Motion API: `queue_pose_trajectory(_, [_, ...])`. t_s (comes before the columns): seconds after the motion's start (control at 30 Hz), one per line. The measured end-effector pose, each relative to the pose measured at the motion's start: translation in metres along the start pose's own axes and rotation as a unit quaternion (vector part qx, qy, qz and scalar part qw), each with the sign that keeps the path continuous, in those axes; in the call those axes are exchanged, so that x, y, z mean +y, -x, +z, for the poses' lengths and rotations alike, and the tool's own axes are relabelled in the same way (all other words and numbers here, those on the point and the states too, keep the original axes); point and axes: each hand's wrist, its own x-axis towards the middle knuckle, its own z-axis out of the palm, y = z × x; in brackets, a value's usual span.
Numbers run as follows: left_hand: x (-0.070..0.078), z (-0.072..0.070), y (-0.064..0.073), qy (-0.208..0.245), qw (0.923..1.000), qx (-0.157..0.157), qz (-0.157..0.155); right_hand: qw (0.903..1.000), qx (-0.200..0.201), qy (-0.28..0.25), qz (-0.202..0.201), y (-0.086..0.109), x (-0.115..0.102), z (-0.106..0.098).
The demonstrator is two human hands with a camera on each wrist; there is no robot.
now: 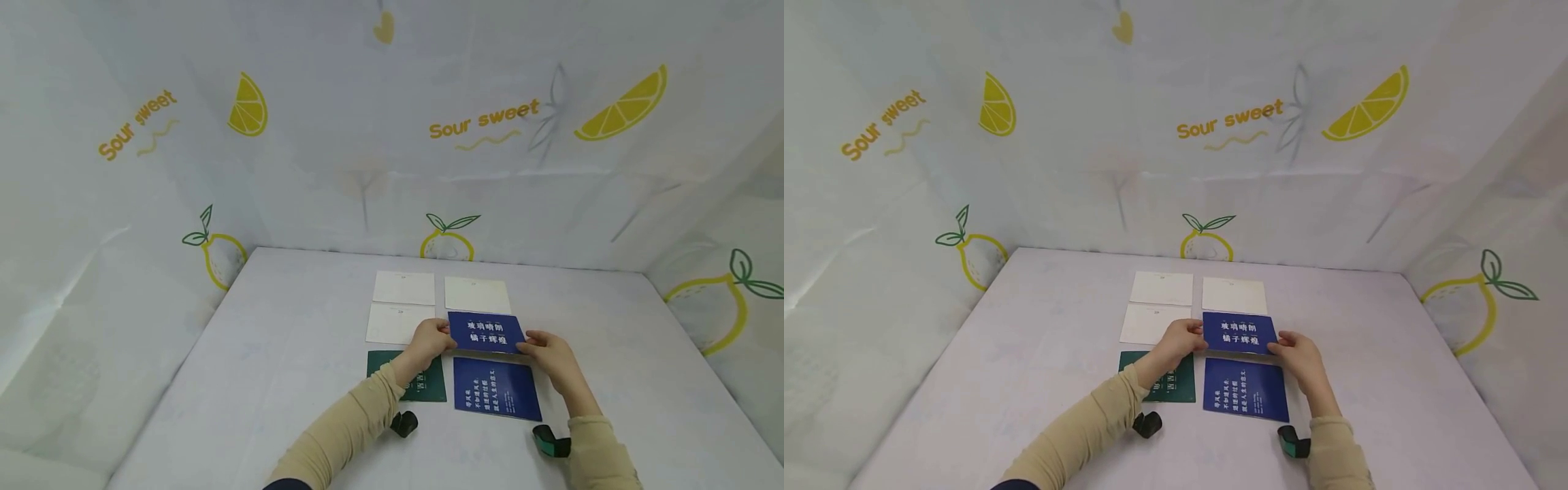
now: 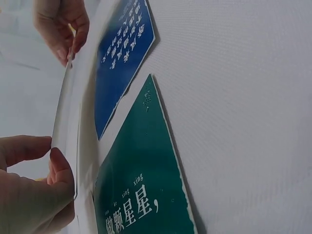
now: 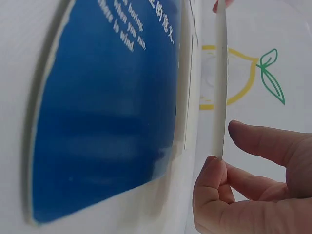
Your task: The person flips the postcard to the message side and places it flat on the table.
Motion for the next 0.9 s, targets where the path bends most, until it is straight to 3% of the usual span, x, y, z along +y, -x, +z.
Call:
queue_pose_trajectory(0.13, [-0.001,0.0,0.0,-0.017,0.9993,0.028,0.017,0.9998,0.021,-0.004,-0.005,-0.01,0.006,0.006])
queue_pose_trajectory(0.43, [0.003,-0.004,0.003,-0.021,0.9964,0.061,0.056,0.9982,0.034,-0.036,-0.034,0.023,-0.033,0.007])
queue_pose_trajectory(0.7, [0.005,-0.004,0.002,-0.008,0.9916,0.092,0.09,0.9958,0.07,-0.029,-0.052,0.022,-0.035,0.006])
queue_pose_trajectory(0.9, [0.005,-0.004,0.001,-0.008,0.9897,0.108,0.094,0.993,0.098,-0.038,-0.054,0.021,-0.036,0.007])
